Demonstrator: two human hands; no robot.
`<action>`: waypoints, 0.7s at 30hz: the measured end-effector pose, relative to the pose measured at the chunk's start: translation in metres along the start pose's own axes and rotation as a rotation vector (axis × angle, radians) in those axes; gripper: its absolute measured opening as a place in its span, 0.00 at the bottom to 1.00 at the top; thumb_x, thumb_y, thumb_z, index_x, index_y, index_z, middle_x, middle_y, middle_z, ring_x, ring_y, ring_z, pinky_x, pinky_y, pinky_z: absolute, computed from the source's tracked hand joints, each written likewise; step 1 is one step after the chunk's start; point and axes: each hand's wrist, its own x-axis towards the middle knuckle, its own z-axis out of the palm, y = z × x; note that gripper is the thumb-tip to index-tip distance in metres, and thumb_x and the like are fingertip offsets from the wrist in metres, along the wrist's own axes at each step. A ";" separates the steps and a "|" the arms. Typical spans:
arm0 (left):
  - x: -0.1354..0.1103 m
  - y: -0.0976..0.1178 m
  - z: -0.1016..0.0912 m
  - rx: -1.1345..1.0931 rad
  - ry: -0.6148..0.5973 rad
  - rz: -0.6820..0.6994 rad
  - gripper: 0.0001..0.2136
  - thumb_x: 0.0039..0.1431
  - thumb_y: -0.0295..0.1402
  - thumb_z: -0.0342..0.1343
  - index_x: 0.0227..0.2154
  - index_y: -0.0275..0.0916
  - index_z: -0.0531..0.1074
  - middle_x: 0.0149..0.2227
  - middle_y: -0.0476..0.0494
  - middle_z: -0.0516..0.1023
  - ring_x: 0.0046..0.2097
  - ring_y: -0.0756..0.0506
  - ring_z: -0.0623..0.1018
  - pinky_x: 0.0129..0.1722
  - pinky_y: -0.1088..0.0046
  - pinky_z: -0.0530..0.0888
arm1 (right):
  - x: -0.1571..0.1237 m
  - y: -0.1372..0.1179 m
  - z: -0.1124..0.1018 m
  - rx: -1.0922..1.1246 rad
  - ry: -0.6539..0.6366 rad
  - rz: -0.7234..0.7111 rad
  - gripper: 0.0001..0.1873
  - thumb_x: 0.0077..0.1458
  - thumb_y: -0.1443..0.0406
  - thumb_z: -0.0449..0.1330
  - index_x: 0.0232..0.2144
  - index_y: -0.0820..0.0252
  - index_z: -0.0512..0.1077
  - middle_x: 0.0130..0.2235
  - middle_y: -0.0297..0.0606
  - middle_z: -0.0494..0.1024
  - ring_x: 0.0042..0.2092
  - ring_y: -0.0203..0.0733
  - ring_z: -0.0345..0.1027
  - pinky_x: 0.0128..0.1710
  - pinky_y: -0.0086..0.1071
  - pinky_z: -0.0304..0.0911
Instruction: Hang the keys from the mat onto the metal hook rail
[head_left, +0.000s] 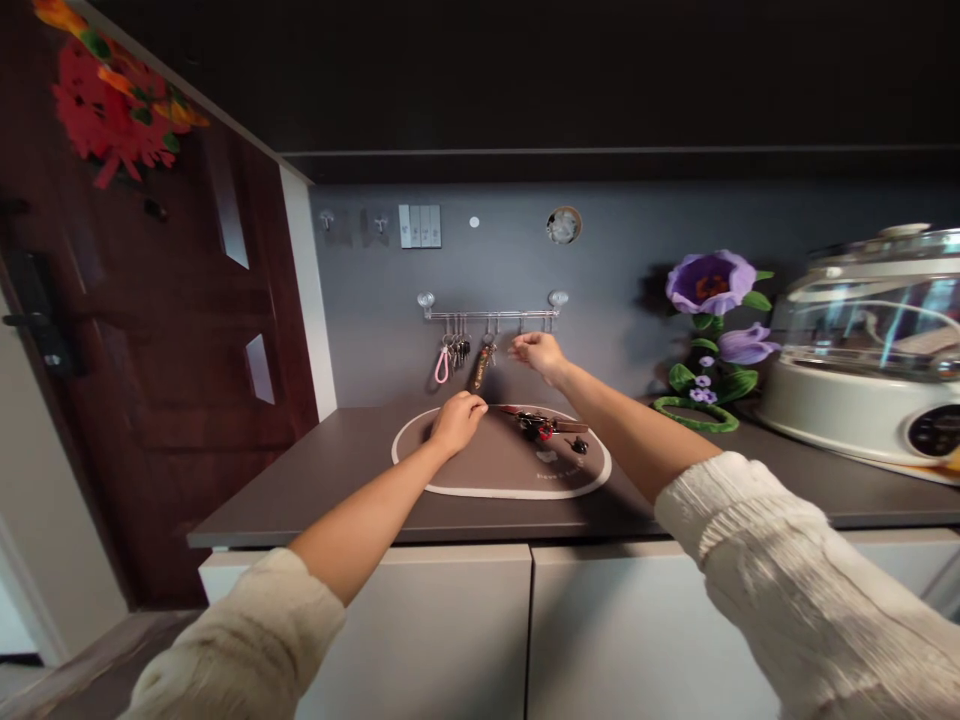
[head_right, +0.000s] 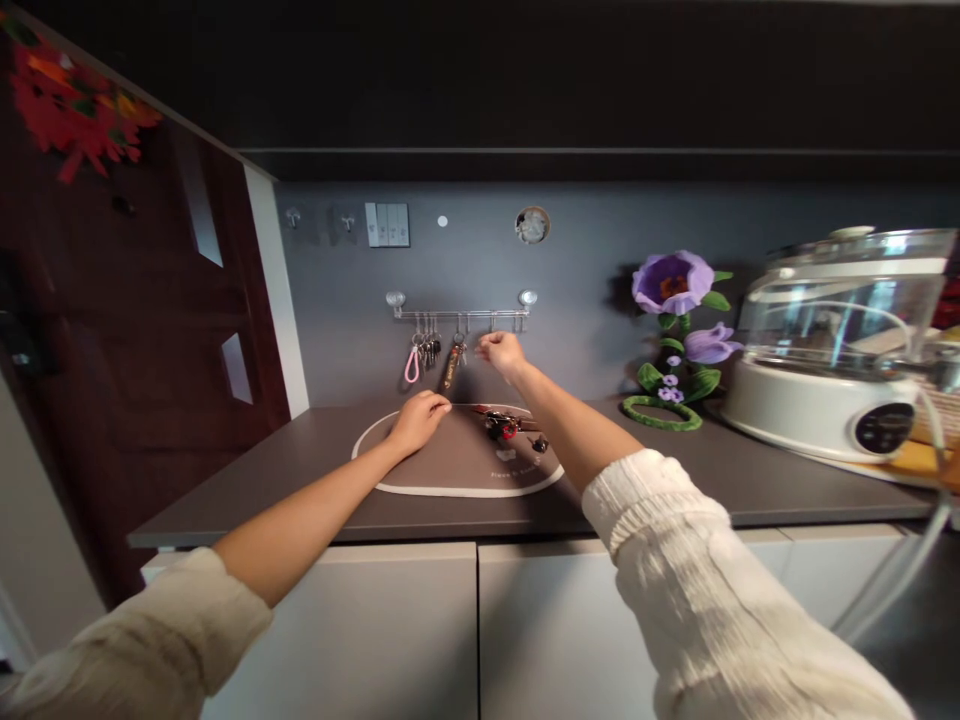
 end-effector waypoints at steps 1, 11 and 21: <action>0.000 0.002 0.000 -0.007 -0.002 0.002 0.09 0.55 0.30 0.48 0.31 0.38 0.74 0.32 0.45 0.73 0.36 0.49 0.71 0.39 0.73 0.66 | -0.003 -0.001 -0.003 0.002 -0.014 -0.002 0.05 0.50 0.74 0.53 0.25 0.64 0.65 0.25 0.36 0.72 0.25 0.29 0.66 0.27 0.24 0.62; 0.002 0.035 0.005 -0.128 -0.087 0.052 0.08 0.52 0.30 0.52 0.32 0.37 0.74 0.31 0.46 0.72 0.33 0.50 0.70 0.36 0.75 0.67 | -0.042 0.020 -0.047 -0.028 -0.071 -0.024 0.01 0.52 0.71 0.54 0.29 0.65 0.66 0.25 0.36 0.73 0.22 0.27 0.63 0.23 0.22 0.58; 0.014 0.071 0.033 -0.168 -0.223 0.196 0.07 0.52 0.30 0.53 0.31 0.38 0.75 0.31 0.46 0.74 0.35 0.49 0.71 0.39 0.74 0.66 | -0.078 0.066 -0.097 -0.101 -0.065 -0.030 0.09 0.50 0.62 0.56 0.29 0.63 0.65 0.19 0.29 0.68 0.17 0.26 0.52 0.17 0.23 0.48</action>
